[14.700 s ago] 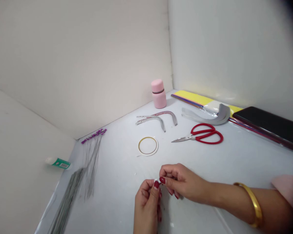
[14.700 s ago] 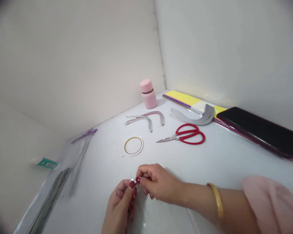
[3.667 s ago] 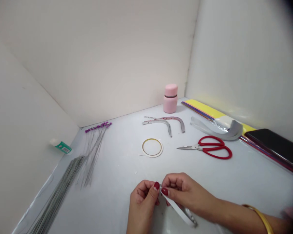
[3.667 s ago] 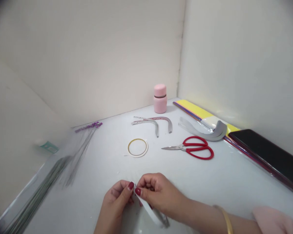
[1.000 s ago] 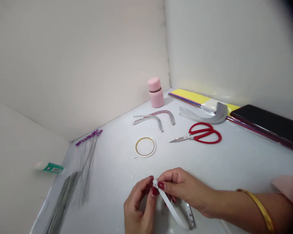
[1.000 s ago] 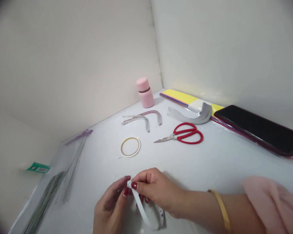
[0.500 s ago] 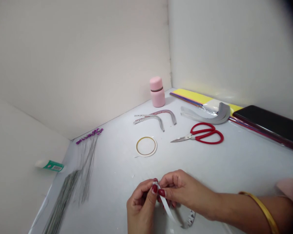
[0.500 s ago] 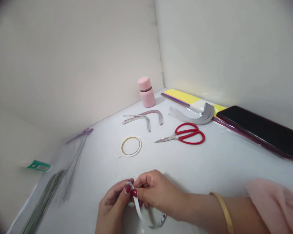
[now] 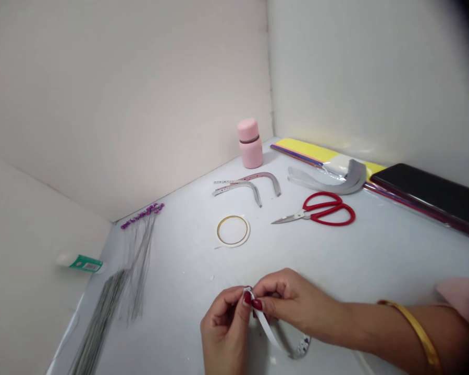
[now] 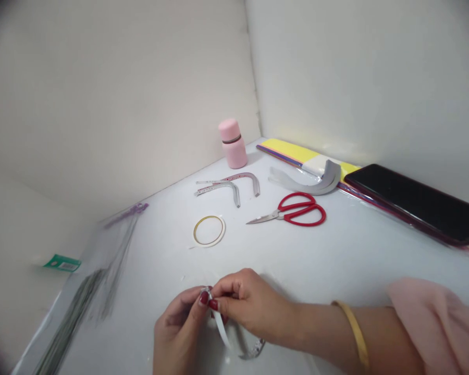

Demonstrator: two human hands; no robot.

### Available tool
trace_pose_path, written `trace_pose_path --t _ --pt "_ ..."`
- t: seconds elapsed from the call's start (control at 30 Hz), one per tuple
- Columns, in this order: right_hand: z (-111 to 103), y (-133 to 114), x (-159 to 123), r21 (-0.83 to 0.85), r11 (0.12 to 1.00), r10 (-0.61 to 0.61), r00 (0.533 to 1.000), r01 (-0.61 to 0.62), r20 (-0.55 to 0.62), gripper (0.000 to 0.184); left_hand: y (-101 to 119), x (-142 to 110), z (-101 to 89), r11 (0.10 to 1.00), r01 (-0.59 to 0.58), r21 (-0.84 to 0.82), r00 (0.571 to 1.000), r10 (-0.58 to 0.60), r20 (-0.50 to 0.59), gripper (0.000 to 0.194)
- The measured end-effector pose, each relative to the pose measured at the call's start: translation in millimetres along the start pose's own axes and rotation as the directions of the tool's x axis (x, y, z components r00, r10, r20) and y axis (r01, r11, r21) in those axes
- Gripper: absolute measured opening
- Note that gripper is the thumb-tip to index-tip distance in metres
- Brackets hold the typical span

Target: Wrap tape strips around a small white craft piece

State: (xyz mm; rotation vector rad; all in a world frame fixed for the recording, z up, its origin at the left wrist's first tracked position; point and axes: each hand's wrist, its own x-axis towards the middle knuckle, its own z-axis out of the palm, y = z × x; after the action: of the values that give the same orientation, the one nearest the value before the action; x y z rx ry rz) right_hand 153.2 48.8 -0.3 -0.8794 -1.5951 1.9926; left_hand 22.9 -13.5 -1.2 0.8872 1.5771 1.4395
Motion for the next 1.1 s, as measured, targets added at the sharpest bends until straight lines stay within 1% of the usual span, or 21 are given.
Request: trace_pose_path --t 0.07,0.13,0.23,0.3,0.4,0.5,0.6,0.7,0.73,0.77,0.8,0.83,0.9,0.93,0.97,1.03,1.1 --pt "-0.3 0.0 0.1 -0.023 1.0 -0.009 1.0 0.009 -0.002 0.019 -0.7 1.4 -0.6 0.999 0.043 -0.004 0.999 -0.043 0.016 0.016" --pt "-0.6 -0.1 -0.1 -0.052 0.998 -0.021 1.0 0.021 -0.008 0.018 -1.4 2.3 -1.5 1.0 0.023 0.017 0.999 -0.023 0.03 0.016" --pt "-0.4 0.1 -0.7 -0.016 1.0 -0.004 1.0 0.004 0.004 0.019 -2.0 2.5 -3.8 0.99 -0.11 0.092 0.993 0.106 0.047 0.013" --pt "0.1 0.2 -1.1 0.053 0.998 0.023 0.999 -0.025 0.028 0.023 -2.0 2.3 -6.1 0.959 -0.23 0.165 0.973 0.221 0.068 0.009" --pt "0.3 -0.8 -1.2 0.116 0.992 0.047 0.998 -0.053 0.048 0.031 -2.1 2.7 -10.1 0.872 -0.403 0.277 0.915 0.385 0.121 0.007" --pt "-0.5 -3.1 -0.8 0.124 0.991 0.043 0.998 -0.049 0.05 0.038 -2.5 4.4 -13.9 0.768 -0.53 0.358 0.847 0.494 0.195 0.011" --pt "-1.5 -4.8 0.0 0.124 0.992 0.035 0.999 -0.04 0.038 0.039 -2.4 7.5 -17.5 0.675 -0.629 0.387 0.777 0.555 0.296 0.019" --pt "-1.7 -5.1 0.7 0.135 0.99 0.045 0.999 -0.048 0.025 0.035 -1.3 10.3 -20.8 0.581 -0.714 0.391 0.701 0.591 0.399 0.026" --pt "-1.8 -5.1 1.0 0.15 0.987 0.05 0.999 -0.052 0.02 0.033 -0.9 10.8 -21.5 0.558 -0.733 0.389 0.68 0.588 0.438 0.029" --pt "-1.8 -5.1 1.1 0.167 0.984 0.053 0.999 -0.054 0.013 0.032 -0.4 11.1 -22.0 0.552 -0.739 0.386 0.673 0.576 0.463 0.031" --pt "-1.8 -5.3 1.3 0.183 0.981 0.056 0.998 -0.057 0.007 0.03 0.0 11.1 -22.1 0.571 -0.726 0.382 0.685 0.557 0.47 0.031" --pt "-1.9 -5.5 1.5 0.194 0.979 0.059 0.998 -0.058 0.003 0.03 0.3 10.8 -21.8 0.618 -0.69 0.377 0.719 0.526 0.455 0.03" --pt "-2.1 -6.2 1.8 0.192 0.98 0.059 0.998 -0.059 0.008 0.029 0.4 10.2 -20.2 0.754 -0.557 0.349 0.82 0.433 0.374 0.023" --pt "-2.2 -6.4 2.0 0.182 0.982 0.058 0.998 -0.059 0.012 0.029 0.3 9.9 -19.1 0.814 -0.483 0.324 0.862 0.376 0.34 0.02" --pt "-2.3 -6.6 2.1 0.167 0.984 0.057 0.998 -0.059 0.019 0.029 0.1 9.7 -18.0 0.86 -0.417 0.293 0.892 0.324 0.316 0.017" --pt "-2.6 -6.5 2.5 0.141 0.988 0.057 0.998 -0.06 0.026 0.031 -0.1 9.7 -16.1 0.917 -0.32 0.24 0.924 0.245 0.294 0.014" --pt "-2.9 -6.0 2.8 0.125 0.99 0.057 0.998 -0.06 0.026 0.032 0.2 9.8 -15.0 0.942 -0.262 0.212 0.94 0.2 0.275 0.014"
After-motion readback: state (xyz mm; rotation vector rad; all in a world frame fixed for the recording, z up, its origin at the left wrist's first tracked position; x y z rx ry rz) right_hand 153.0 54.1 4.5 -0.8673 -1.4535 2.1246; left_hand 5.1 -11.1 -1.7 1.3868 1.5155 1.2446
